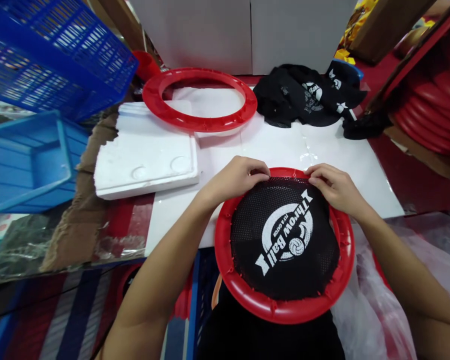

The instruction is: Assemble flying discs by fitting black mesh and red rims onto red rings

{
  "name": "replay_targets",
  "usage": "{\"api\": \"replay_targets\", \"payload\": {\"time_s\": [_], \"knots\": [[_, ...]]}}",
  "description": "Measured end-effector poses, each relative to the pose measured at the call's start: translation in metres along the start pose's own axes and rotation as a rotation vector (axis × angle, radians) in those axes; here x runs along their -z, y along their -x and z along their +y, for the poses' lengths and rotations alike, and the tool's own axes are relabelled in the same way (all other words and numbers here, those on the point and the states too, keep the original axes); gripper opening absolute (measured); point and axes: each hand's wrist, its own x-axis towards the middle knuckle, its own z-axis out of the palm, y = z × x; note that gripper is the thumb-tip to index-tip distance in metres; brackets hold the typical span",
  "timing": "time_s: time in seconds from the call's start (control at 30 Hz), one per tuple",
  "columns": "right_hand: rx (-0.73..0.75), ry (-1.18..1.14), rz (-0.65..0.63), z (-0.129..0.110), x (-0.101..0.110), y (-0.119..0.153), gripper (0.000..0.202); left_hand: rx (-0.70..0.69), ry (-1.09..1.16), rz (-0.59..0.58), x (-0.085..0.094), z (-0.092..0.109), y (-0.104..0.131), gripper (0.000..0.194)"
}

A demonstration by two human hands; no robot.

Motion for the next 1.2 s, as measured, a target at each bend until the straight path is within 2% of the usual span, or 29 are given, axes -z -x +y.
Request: {"api": "replay_targets", "payload": {"time_s": [0.13,0.23,0.37,0.5,0.63,0.73,0.8,0.87,0.93,1.0,1.07,1.13,1.2], "knots": [[0.019,0.025,-0.109,-0.002,0.006,-0.008,0.022,0.08,0.118,-0.005,-0.001,-0.003,-0.003,0.015],[0.076,0.064,-0.177,0.001,0.011,-0.018,0.024,0.059,0.111,0.051,-0.003,-0.005,-0.002,0.016],[0.184,0.043,-0.2,0.017,0.011,-0.024,0.021,0.034,0.066,0.091,-0.004,-0.01,-0.003,0.019],[0.211,0.039,-0.189,0.028,0.01,-0.024,0.023,0.036,0.065,-0.007,0.0,-0.015,-0.009,0.019],[0.149,0.032,-0.246,0.017,0.014,-0.032,0.026,0.009,0.017,-0.052,0.003,-0.012,-0.011,0.018],[0.127,0.051,-0.287,0.0,0.008,-0.038,0.026,-0.095,-0.067,-0.001,-0.002,-0.005,-0.008,0.022],[0.168,0.158,-0.242,-0.01,-0.003,-0.036,0.02,-0.225,-0.177,0.014,-0.009,-0.001,-0.006,0.022],[0.228,0.276,-0.162,-0.015,-0.015,-0.029,0.02,-0.348,-0.334,-0.03,-0.018,0.003,-0.005,0.022],[0.287,0.329,-0.105,-0.016,-0.024,-0.021,0.029,-0.409,-0.485,-0.096,-0.025,0.006,-0.004,0.027],[0.328,0.336,-0.132,-0.015,-0.025,-0.016,0.029,-0.408,-0.572,-0.128,-0.028,0.009,-0.003,0.034],[0.321,0.338,-0.176,-0.015,-0.022,-0.015,0.025,-0.368,-0.561,-0.136,-0.029,0.01,-0.004,0.031],[0.305,0.29,-0.218,-0.016,-0.018,-0.018,0.021,-0.294,-0.444,-0.124,-0.026,0.011,-0.005,0.022],[0.273,0.145,-0.218,-0.018,-0.014,-0.022,0.017,-0.209,-0.272,-0.097,-0.023,0.01,-0.007,0.018]]}}
